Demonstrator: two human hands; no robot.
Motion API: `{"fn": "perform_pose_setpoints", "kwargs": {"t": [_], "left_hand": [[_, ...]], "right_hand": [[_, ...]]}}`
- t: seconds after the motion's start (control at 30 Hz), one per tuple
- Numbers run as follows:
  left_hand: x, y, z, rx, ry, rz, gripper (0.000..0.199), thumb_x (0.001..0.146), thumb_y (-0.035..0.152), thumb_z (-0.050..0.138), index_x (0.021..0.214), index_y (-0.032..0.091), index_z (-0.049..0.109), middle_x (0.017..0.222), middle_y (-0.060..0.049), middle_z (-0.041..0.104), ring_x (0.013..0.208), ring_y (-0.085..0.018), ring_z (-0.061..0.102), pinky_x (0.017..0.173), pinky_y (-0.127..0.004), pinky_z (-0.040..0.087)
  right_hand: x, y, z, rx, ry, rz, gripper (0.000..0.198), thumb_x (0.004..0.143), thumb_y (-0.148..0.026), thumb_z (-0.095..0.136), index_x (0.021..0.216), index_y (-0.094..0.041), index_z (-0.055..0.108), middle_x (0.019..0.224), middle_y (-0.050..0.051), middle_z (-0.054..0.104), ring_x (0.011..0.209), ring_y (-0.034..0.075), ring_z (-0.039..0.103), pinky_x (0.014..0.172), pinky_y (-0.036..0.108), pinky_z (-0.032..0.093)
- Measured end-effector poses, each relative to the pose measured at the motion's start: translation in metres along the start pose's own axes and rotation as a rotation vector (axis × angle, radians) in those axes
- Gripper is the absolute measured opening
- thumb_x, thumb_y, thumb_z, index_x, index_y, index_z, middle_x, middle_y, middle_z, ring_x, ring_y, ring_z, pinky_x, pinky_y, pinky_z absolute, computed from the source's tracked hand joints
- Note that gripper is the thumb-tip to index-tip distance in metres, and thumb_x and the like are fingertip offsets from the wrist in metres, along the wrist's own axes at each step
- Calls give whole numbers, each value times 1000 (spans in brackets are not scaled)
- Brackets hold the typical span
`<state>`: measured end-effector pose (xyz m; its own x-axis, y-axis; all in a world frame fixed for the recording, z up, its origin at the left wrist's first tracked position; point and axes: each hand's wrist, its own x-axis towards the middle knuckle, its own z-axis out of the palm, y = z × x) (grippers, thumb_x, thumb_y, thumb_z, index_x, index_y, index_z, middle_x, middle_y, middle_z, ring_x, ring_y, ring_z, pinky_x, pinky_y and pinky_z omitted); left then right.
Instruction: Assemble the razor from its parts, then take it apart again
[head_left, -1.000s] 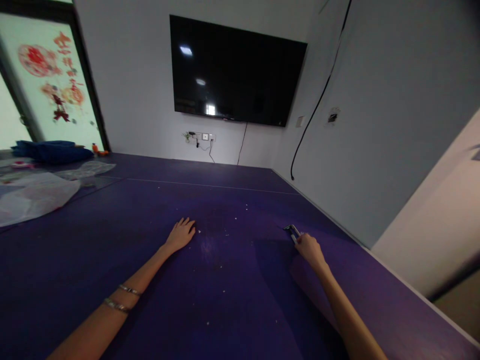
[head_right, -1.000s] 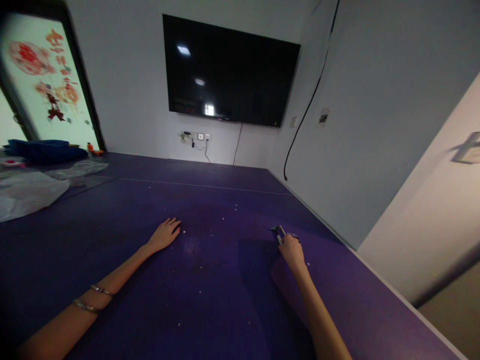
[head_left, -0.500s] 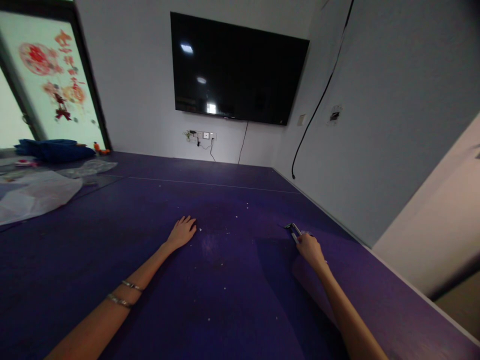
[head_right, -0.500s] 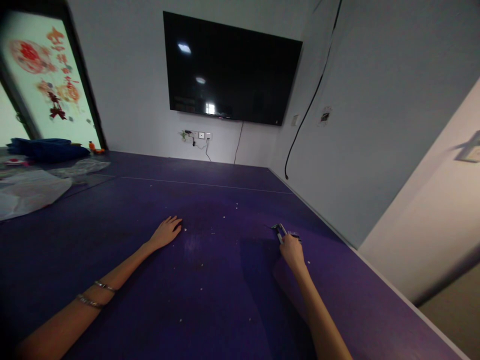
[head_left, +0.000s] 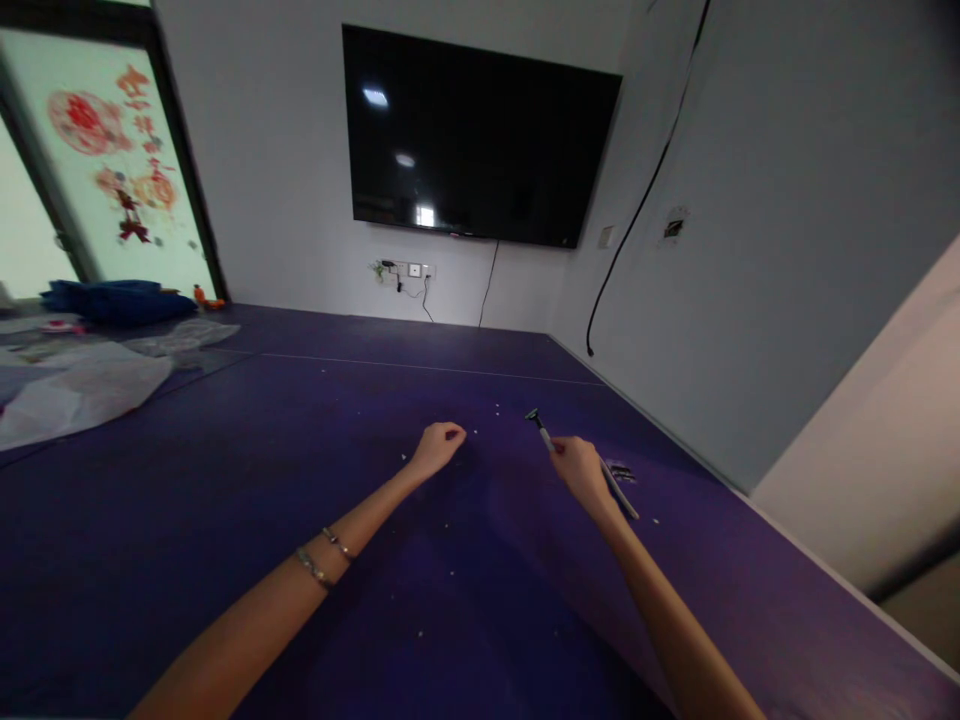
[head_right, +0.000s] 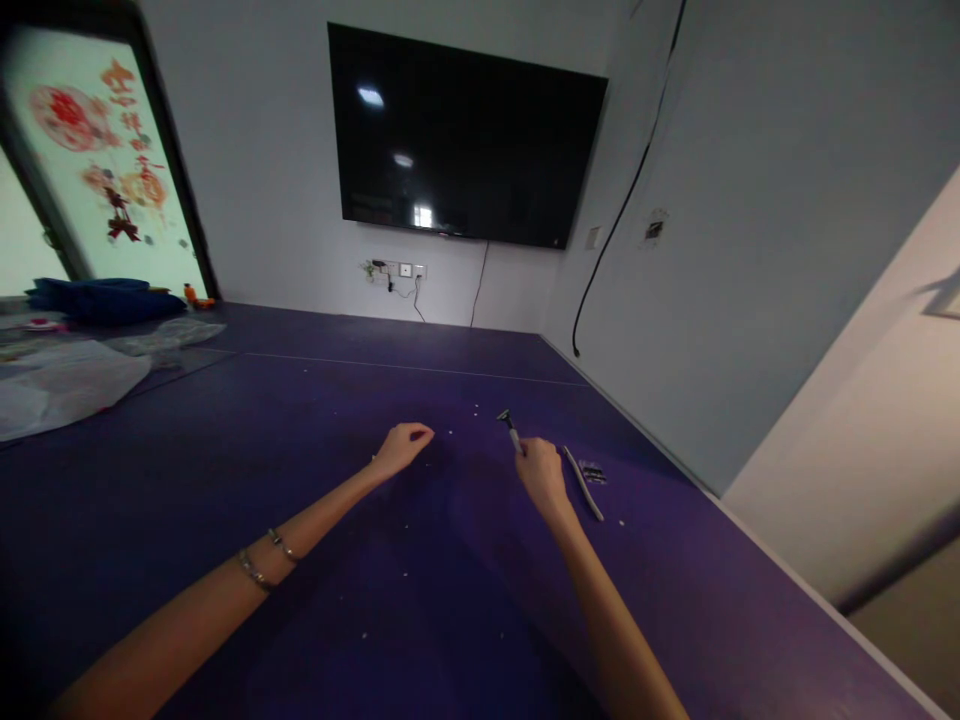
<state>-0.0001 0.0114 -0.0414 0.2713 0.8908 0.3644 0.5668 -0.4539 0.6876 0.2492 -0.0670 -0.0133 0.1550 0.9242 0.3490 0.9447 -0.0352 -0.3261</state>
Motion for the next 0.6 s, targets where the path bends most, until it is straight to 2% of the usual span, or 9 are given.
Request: {"fn": "perform_pose_setpoints", "kwargs": {"t": [0.13, 0.23, 0.37, 0.6], "left_hand": [[10, 29, 34, -278, -165, -200, 35, 81, 39, 49, 80, 9, 67, 78, -9, 69, 68, -15, 62, 57, -23, 45], [13, 38, 43, -425, -224, -366, 38, 83, 41, 47, 82, 7, 65, 75, -9, 68, 56, -11, 59, 48, -20, 42], [10, 41, 38, -473, -203, -390, 37, 83, 40, 49, 75, 8, 64, 65, -7, 66, 48, -9, 56, 45, -19, 41], [6, 41, 26, -448, -142, -415, 40, 72, 49, 60, 64, 9, 63, 57, -6, 62, 44, -11, 54, 41, -22, 40]], "right_hand": [[-5, -44, 8, -14, -19, -130, 26, 83, -18, 45, 83, -17, 70, 78, 9, 68, 72, 16, 62, 58, 20, 33], [-13, -64, 13, -44, -45, -177, 25, 83, -16, 44, 85, -16, 69, 81, 9, 67, 74, 15, 61, 62, 20, 36], [-22, -76, 18, -54, -70, -208, 25, 84, -13, 43, 88, -15, 67, 85, 11, 64, 76, 15, 59, 68, 22, 39], [-31, -86, 25, -69, -53, -255, 28, 83, -8, 42, 100, -13, 64, 94, 13, 61, 88, 18, 56, 76, 25, 40]]}}
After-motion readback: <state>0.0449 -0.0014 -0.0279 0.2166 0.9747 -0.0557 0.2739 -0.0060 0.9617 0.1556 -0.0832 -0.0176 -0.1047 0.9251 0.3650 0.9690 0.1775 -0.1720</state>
